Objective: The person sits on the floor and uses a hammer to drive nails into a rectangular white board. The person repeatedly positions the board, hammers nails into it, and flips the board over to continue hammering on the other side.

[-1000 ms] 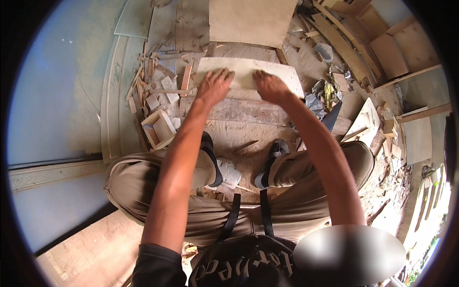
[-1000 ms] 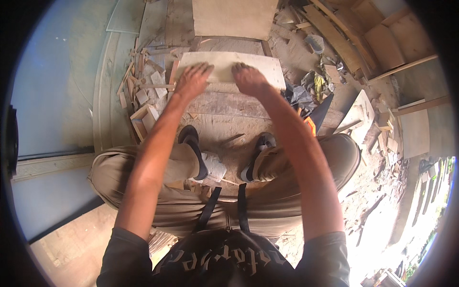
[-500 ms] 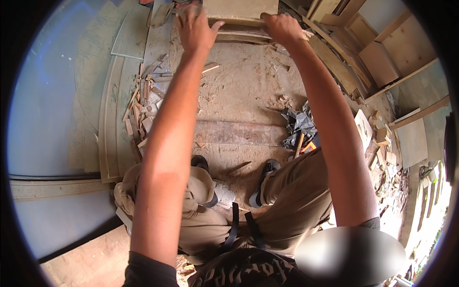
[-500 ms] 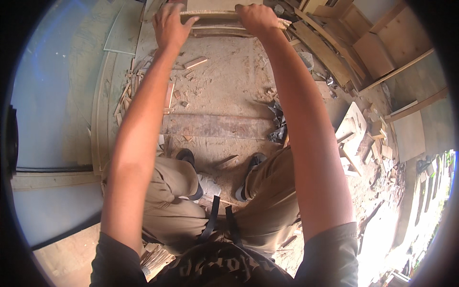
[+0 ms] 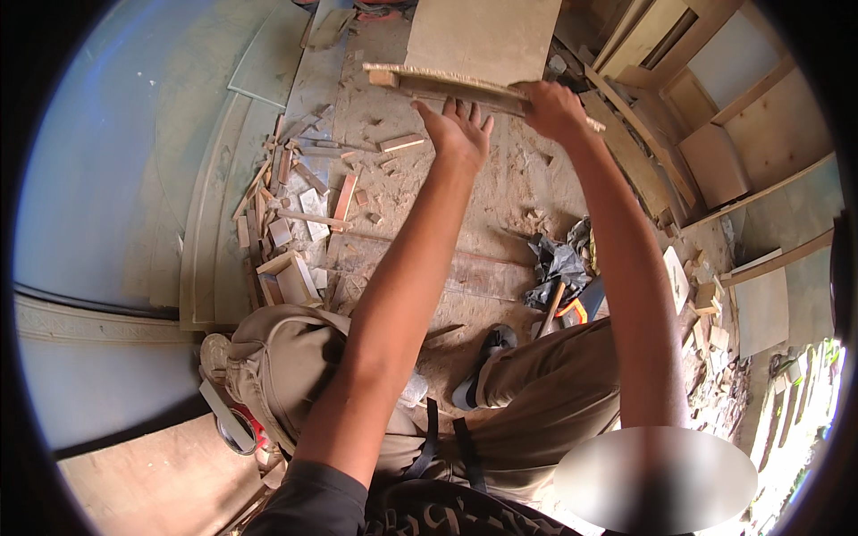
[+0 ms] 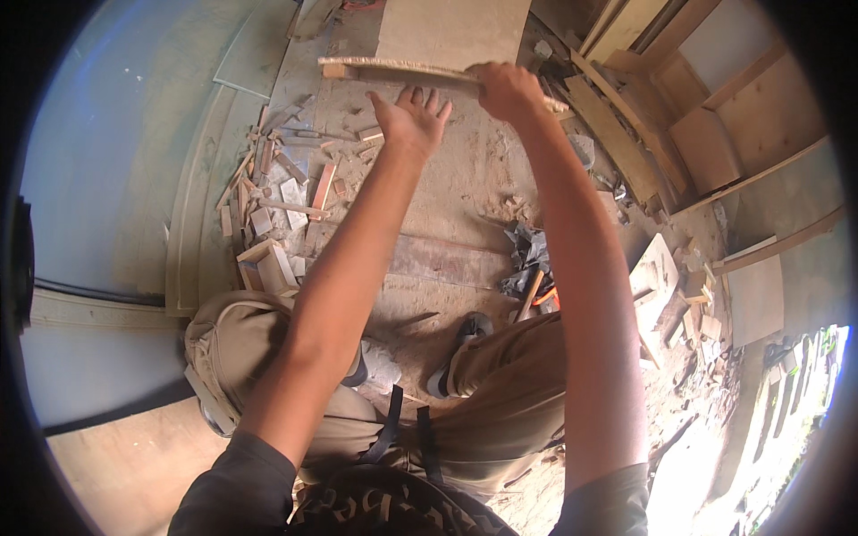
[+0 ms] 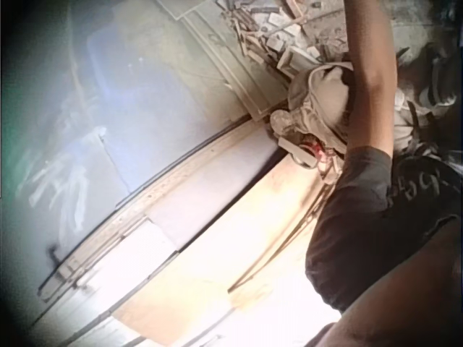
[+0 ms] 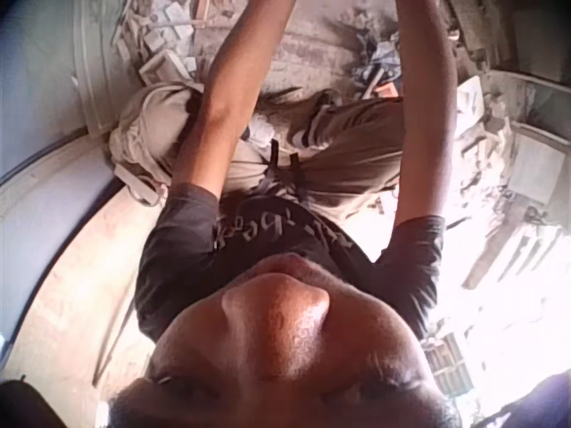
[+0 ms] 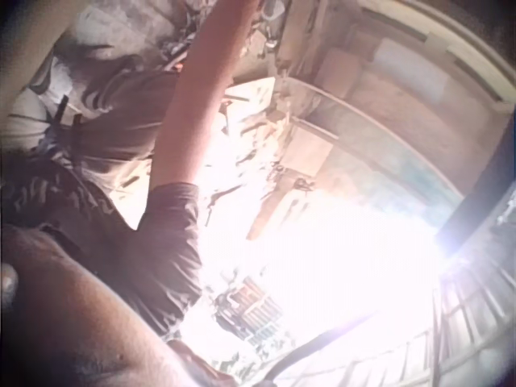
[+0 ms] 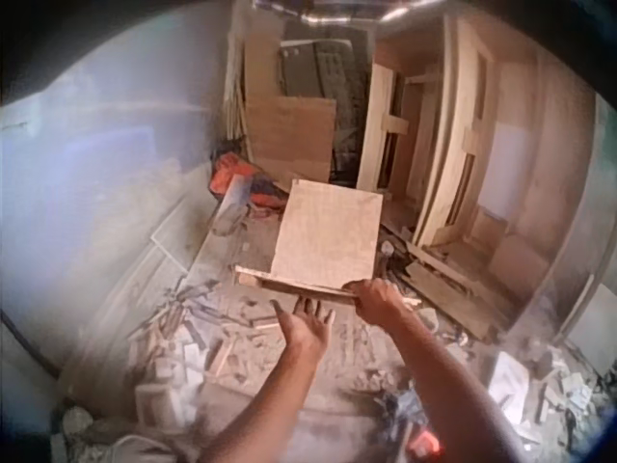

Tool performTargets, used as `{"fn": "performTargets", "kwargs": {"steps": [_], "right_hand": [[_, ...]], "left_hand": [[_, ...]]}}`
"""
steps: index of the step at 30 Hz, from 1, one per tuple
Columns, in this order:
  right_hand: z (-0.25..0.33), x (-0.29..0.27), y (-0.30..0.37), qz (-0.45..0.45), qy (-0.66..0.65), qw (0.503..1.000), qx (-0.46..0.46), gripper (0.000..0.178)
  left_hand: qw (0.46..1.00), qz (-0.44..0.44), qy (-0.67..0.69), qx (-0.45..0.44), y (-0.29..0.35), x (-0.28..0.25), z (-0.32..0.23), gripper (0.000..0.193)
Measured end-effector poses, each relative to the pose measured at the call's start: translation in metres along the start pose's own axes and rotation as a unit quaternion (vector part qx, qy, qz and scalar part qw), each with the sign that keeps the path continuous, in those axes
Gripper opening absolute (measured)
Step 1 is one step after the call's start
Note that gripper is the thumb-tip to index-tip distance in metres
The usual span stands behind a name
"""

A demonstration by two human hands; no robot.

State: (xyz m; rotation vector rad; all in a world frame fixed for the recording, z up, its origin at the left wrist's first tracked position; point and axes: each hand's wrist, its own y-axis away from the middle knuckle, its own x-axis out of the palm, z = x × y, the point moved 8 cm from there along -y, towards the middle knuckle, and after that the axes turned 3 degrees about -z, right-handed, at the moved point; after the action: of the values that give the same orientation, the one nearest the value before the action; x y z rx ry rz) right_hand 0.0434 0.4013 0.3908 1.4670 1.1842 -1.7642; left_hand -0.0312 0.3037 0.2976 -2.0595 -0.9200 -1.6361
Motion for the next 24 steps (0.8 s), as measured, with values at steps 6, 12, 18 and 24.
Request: {"fn": "performTargets", "kwargs": {"steps": [6,12,18,24], "right_hand": [[0.007,0.040,0.044,0.028,0.020,0.999,0.030,0.043],[0.038,0.064,0.094,0.028,0.002,1.000,-0.003,0.039],[0.026,0.081,0.098,0.074,-0.091,0.993,-0.027,0.049],[0.062,0.074,0.089,0.252,-0.241,0.937,-0.032,0.076]], "left_hand": [[1.000,-0.026,0.005,0.009,0.030,-0.019,0.015,0.124],[0.997,-0.072,-0.025,0.021,0.046,-0.057,0.019,0.100],[0.991,-0.118,-0.061,-0.024,0.056,-0.071,0.030,0.076],[0.986,-0.164,-0.023,-0.022,0.056,-0.095,0.018,0.046]]}}
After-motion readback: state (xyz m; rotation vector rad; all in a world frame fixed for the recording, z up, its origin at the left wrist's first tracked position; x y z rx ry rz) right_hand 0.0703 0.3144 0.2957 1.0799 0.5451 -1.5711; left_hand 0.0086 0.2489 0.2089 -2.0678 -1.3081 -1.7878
